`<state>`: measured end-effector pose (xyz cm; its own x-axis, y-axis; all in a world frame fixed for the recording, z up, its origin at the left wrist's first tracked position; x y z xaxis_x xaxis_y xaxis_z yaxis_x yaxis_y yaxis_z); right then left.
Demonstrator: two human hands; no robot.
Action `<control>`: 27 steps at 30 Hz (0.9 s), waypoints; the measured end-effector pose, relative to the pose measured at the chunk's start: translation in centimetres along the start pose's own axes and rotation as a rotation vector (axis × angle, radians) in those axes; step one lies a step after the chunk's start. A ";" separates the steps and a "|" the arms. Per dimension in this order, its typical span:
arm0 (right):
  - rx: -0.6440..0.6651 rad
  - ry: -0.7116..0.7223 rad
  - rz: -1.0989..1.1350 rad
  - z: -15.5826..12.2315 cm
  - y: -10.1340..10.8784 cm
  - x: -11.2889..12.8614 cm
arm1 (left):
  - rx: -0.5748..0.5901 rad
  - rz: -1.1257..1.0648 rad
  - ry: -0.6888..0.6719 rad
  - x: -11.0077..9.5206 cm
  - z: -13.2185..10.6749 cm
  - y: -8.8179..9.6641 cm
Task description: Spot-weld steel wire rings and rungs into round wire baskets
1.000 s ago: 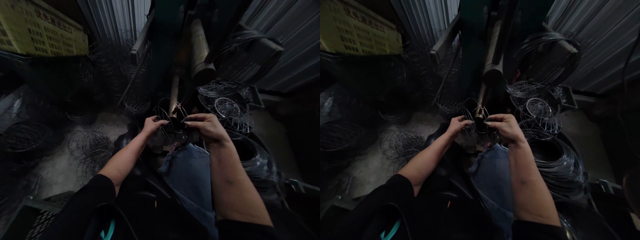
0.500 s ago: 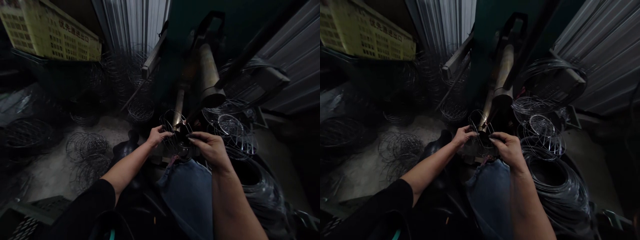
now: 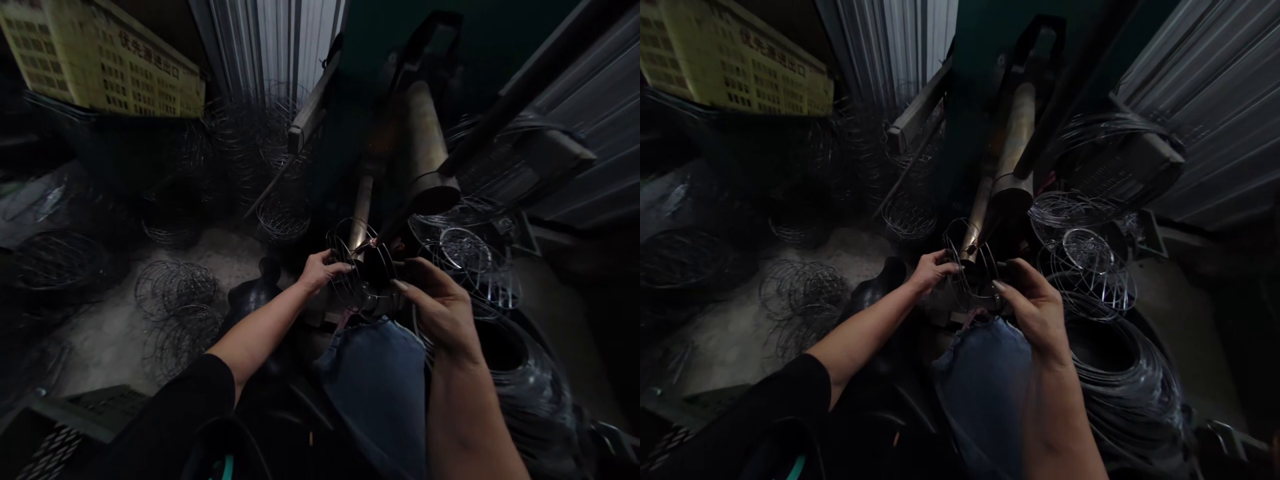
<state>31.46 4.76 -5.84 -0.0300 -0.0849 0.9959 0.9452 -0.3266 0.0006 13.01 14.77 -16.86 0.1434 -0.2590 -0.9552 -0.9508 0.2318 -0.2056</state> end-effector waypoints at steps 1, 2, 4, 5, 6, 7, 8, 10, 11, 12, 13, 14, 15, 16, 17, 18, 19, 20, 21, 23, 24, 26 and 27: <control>0.005 -0.020 -0.024 -0.2 0.5 -0.5 | -0.004 0.008 0.010 -0.1 -0.2 0.1; 0.026 -0.050 -0.063 -0.4 0.7 -1.1 | -0.010 0.018 0.021 -0.2 -0.3 0.3; 0.070 -0.106 -0.124 -0.5 0.8 -2.0 | -0.022 0.035 0.045 -0.1 -0.5 0.7; 0.073 -0.117 -0.120 -0.5 0.7 -2.1 | -0.030 0.040 0.056 0.0 -0.5 0.8; 0.061 -0.118 -0.092 -0.3 0.4 -2.1 | -0.041 0.043 0.066 0.1 -0.4 1.0; 0.045 -0.120 -0.055 -0.1 0.0 -2.0 | -0.054 0.044 0.078 0.3 -0.3 1.2; 0.030 -0.130 -0.021 0.3 -0.5 -1.9 | -0.067 0.044 0.094 0.6 -0.1 1.3; -0.004 -0.150 0.026 1.1 -1.5 -1.6 | -0.095 0.048 0.139 1.1 0.2 1.6; -0.018 -0.155 0.033 1.6 -2.0 -1.4 | -0.109 0.053 0.166 1.3 0.4 1.7; -0.028 -0.155 0.030 2.0 -2.4 -1.2 | -0.121 0.059 0.192 1.5 0.5 1.8; -0.038 -0.149 0.021 2.4 -2.6 -0.9 | -0.131 0.065 0.216 1.7 0.5 1.9; -0.043 -0.142 0.011 2.8 -2.9 -0.8 | -0.138 0.071 0.237 1.8 0.5 2.0; -0.044 -0.136 0.002 3.1 -3.0 -0.7 | -0.143 0.077 0.256 1.8 0.5 2.0; -0.045 -0.129 -0.004 3.3 -3.1 -0.6 | -0.145 0.083 0.273 1.9 0.4 2.0; -0.048 -0.124 -0.006 3.4 -3.2 -0.6 | -0.144 0.090 0.290 1.9 0.2 2.0; -0.055 -0.123 -0.003 3.5 -3.2 -0.6 | -0.137 0.098 0.306 2.0 0.1 1.9; -0.062 -0.128 0.003 3.4 -3.1 -0.6 | -0.127 0.105 0.322 2.1 0.0 1.8; -0.073 -0.133 0.012 3.4 -3.1 -0.6 | -0.115 0.111 0.338 2.3 -0.2 1.6; -0.087 -0.136 0.023 3.2 -3.0 -0.6 | -0.102 0.115 0.353 2.4 -0.2 1.4; -0.117 -0.138 0.049 2.9 -2.9 -0.6 | -0.086 0.121 0.375 2.8 -0.3 1.2; -0.126 -0.138 0.064 2.7 -2.8 -0.6 | -0.083 0.123 0.380 3.0 -0.2 1.2; -0.136 -0.149 0.096 2.2 -2.7 -0.7 | -0.076 0.126 0.388 3.3 -0.2 1.1; -0.139 -0.158 0.108 1.9 -2.6 -0.8 | -0.070 0.127 0.394 3.4 -0.1 1.1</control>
<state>29.63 7.52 -6.49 0.1303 0.0183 0.9913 0.8861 -0.4507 -0.1082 12.44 14.02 -20.27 -0.0792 -0.5741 -0.8150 -0.9724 0.2243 -0.0635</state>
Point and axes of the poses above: each hand's wrist, its own z-axis towards the middle knuckle, its own y-axis out of the back of the hand, x = y × z, the point moved 8 cm from there along z, towards the middle knuckle, and after that the axes turned 10 degrees about z, right-handed, at the moved point
